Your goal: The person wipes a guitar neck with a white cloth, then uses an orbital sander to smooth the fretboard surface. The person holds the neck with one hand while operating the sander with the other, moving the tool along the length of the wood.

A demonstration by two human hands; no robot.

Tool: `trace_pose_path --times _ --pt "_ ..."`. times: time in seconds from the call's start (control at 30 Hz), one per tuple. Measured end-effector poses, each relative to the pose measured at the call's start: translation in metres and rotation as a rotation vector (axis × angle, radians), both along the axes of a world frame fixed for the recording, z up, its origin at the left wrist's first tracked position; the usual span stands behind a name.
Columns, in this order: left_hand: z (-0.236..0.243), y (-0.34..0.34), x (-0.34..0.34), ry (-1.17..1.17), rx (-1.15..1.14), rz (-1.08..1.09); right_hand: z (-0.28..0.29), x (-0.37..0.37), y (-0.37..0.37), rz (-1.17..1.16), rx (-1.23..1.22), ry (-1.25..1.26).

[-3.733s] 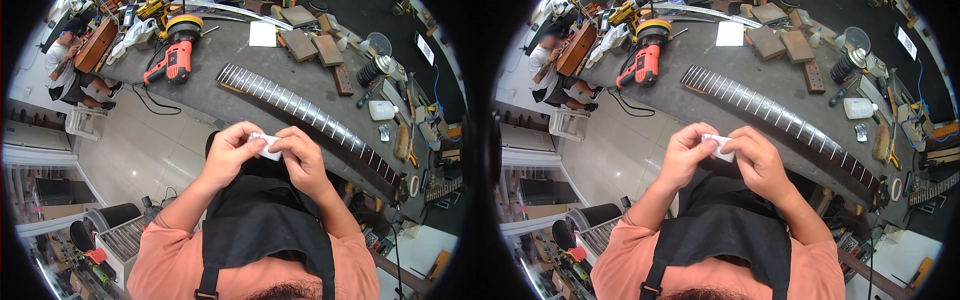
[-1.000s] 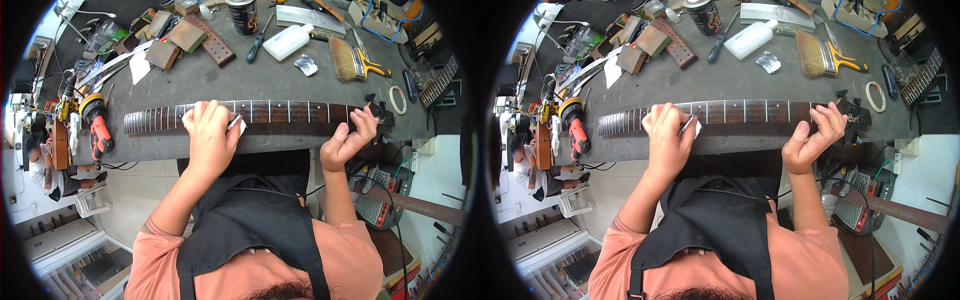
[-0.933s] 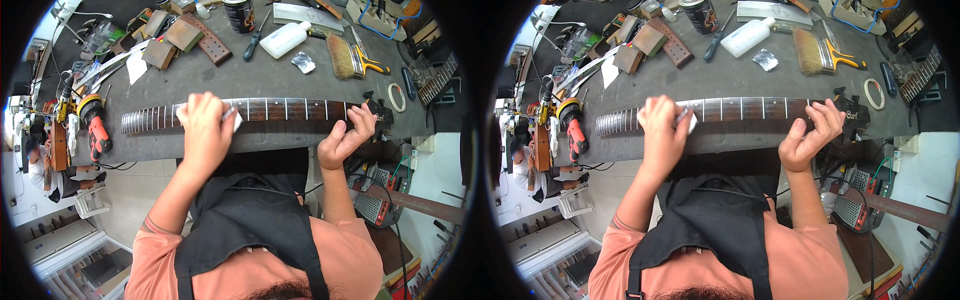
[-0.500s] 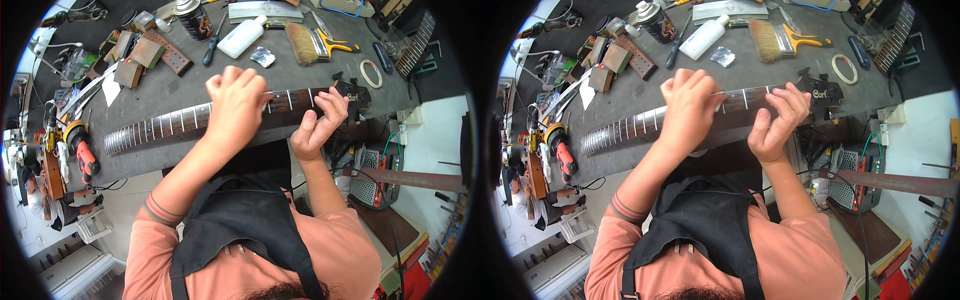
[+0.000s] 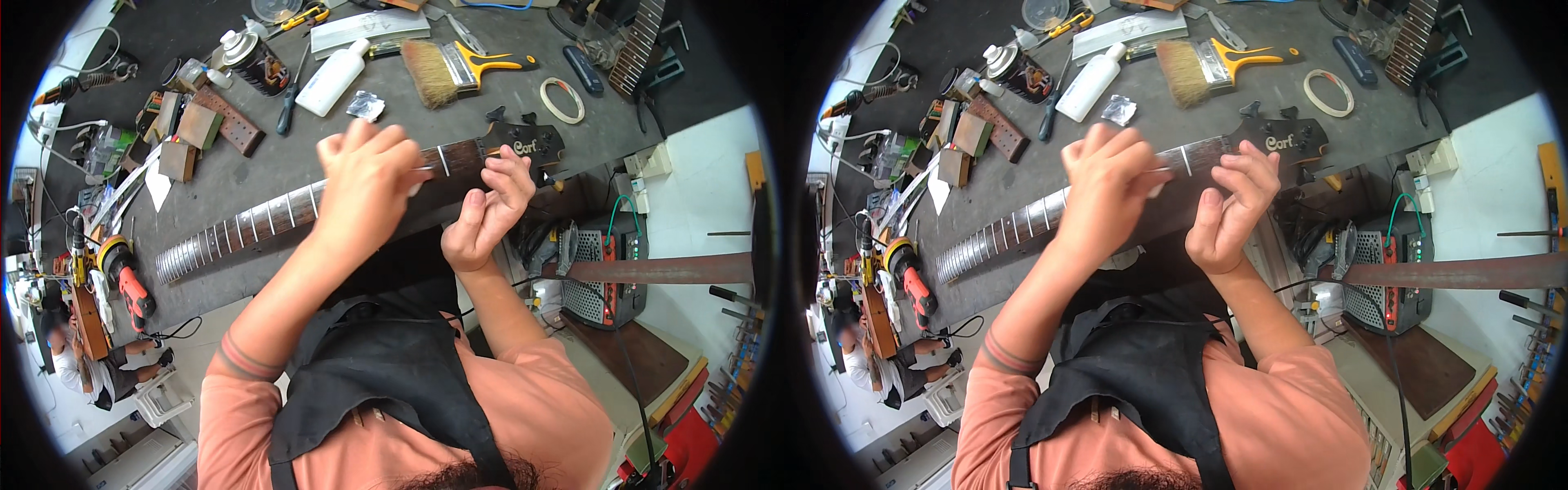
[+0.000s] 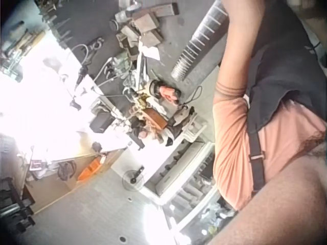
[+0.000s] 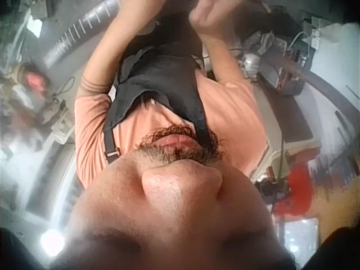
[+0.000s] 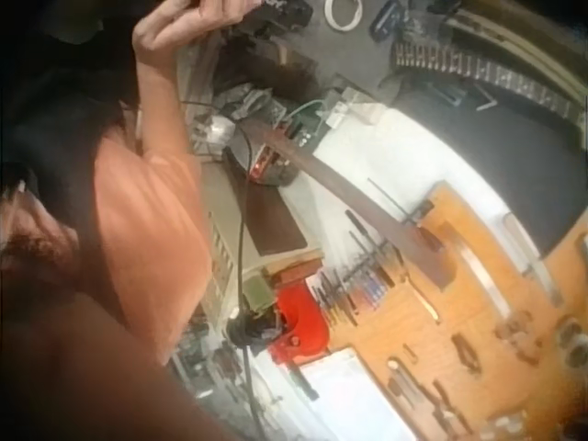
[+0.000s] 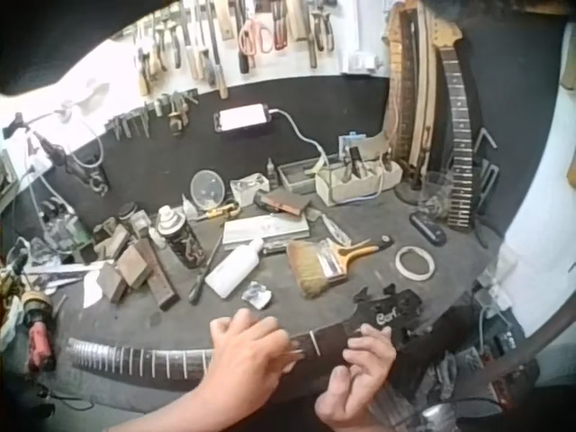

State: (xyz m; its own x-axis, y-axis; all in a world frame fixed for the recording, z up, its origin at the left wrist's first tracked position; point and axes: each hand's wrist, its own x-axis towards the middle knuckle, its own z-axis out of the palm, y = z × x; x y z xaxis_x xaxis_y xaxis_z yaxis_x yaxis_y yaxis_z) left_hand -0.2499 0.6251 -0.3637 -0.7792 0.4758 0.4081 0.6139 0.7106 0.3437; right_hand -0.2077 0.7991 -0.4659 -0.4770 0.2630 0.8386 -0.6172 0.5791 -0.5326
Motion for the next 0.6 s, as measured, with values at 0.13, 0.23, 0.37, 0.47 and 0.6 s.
trace_pose_path --times 0.13,0.23,0.37,0.47,0.6 --pt "0.0 0.014 -0.02 -0.022 0.056 0.051 -0.01 0.002 0.009 -0.043 0.038 0.031" --pt "-0.006 0.054 -0.029 0.005 0.071 0.027 -0.008 0.001 0.009 -0.022 -0.014 0.069" --pt "0.005 0.041 -0.012 -0.067 -0.009 -0.004 -0.007 0.0 0.015 -0.005 -0.065 0.079" --pt "0.004 0.037 -0.021 -0.073 0.081 -0.009 -0.005 -0.002 0.017 0.016 -0.088 0.099" --pt "0.005 0.048 -0.029 -0.112 0.129 -0.016 -0.003 -0.003 0.021 0.005 -0.082 0.074"
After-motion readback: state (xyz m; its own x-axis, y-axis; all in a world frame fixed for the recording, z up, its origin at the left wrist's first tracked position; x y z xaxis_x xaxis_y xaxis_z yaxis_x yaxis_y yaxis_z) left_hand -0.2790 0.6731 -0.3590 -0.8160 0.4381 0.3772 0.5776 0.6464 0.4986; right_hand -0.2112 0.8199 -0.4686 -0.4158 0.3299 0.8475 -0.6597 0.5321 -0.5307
